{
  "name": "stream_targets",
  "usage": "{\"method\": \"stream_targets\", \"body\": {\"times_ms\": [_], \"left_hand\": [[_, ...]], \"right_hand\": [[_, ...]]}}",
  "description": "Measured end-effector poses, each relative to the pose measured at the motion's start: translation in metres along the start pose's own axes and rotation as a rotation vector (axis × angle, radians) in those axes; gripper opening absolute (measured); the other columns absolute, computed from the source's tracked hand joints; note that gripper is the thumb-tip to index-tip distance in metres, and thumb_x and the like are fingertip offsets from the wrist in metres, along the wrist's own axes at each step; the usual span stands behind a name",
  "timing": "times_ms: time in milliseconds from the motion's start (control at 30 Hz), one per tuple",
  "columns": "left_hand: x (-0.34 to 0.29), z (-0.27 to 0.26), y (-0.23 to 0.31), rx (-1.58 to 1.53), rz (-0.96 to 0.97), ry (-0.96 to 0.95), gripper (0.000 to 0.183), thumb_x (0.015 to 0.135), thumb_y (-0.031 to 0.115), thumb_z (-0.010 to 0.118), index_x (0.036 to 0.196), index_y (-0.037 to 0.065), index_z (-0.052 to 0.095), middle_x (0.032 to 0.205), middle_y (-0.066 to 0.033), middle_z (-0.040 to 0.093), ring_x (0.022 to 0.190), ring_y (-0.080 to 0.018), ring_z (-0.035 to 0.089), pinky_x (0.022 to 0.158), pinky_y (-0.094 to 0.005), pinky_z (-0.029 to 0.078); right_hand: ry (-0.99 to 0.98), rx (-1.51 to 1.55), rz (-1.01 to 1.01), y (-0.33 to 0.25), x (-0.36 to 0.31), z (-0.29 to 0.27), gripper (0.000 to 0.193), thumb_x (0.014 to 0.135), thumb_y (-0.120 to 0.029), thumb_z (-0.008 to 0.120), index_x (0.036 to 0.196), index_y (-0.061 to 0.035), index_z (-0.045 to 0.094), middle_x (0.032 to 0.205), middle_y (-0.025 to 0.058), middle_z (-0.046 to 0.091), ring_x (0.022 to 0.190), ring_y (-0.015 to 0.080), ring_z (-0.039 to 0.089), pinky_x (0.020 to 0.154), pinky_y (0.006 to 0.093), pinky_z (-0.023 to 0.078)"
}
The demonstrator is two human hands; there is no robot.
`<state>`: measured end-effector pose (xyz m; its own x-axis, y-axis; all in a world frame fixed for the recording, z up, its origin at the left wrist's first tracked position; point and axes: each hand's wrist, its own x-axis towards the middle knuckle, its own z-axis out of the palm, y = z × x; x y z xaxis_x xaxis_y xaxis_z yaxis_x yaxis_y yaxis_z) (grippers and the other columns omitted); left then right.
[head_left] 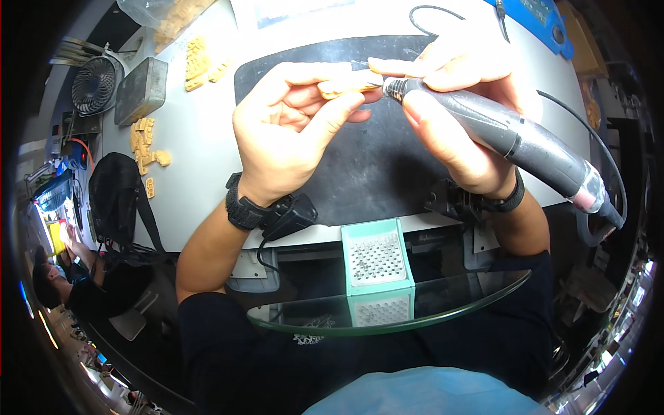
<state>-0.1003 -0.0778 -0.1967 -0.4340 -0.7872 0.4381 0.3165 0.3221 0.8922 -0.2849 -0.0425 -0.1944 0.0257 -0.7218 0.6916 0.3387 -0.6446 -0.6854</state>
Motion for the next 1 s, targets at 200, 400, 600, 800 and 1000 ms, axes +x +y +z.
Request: {"method": "stream_targets", "body": {"times_ms": [200,400,600,800,1000], "left_hand": [[-0.001,0.0,-0.001,-0.011,0.007,0.004,0.02,0.087,-0.009,0.058,0.106,-0.009,0.05,0.103,-0.0258,0.065,0.096,-0.0318,0.067,0.079,-0.0356,0.06],[-0.002,-0.001,-0.001,-0.021,0.003,-0.017,0.02,0.088,-0.008,0.057,0.107,-0.009,0.05,0.103,-0.0259,0.065,0.097,-0.0314,0.067,0.081,-0.0358,0.059],[-0.004,-0.002,0.0,0.013,0.008,-0.036,0.021,0.089,-0.007,0.056,0.109,-0.01,0.05,0.102,-0.0255,0.065,0.096,-0.0305,0.067,0.081,-0.036,0.059],[-0.001,-0.002,0.002,-0.006,0.005,-0.034,0.02,0.09,-0.007,0.056,0.109,-0.01,0.05,0.101,-0.0253,0.065,0.095,-0.0304,0.068,0.081,-0.036,0.059],[-0.001,-0.004,0.0,0.025,-0.004,-0.045,0.022,0.089,-0.006,0.056,0.11,-0.01,0.05,0.101,-0.0253,0.065,0.095,-0.0304,0.067,0.081,-0.0362,0.059]], "right_hand": [[-0.012,-0.1,0.058,-0.006,0.005,0.002,0.029,0.079,0.009,0.067,0.103,0.0042,0.052,0.097,0.0159,0.066,0.087,0.0191,0.068,0.078,0.0291,0.056],[0.044,0.018,-0.037,0.005,0.0,0.006,0.028,0.079,0.01,0.066,0.102,0.0035,0.053,0.094,0.0135,0.064,0.085,0.0184,0.067,0.075,0.0278,0.055],[-0.154,-0.296,0.071,-0.014,0.011,0.001,0.029,0.078,0.01,0.067,0.102,0.0029,0.053,0.094,0.0128,0.064,0.085,0.0174,0.067,0.075,0.0271,0.054],[-0.189,-0.414,0.015,-0.021,0.015,-0.002,0.029,0.078,0.007,0.069,0.102,0.0018,0.054,0.092,0.0112,0.064,0.083,0.0149,0.066,0.073,0.0247,0.053],[-0.181,-0.361,0.036,-0.023,0.019,0.0,0.022,0.079,0.01,0.058,0.098,0.0009,0.052,0.092,0.0134,0.051,0.087,0.0191,0.057,0.087,0.0492,0.055]]}}
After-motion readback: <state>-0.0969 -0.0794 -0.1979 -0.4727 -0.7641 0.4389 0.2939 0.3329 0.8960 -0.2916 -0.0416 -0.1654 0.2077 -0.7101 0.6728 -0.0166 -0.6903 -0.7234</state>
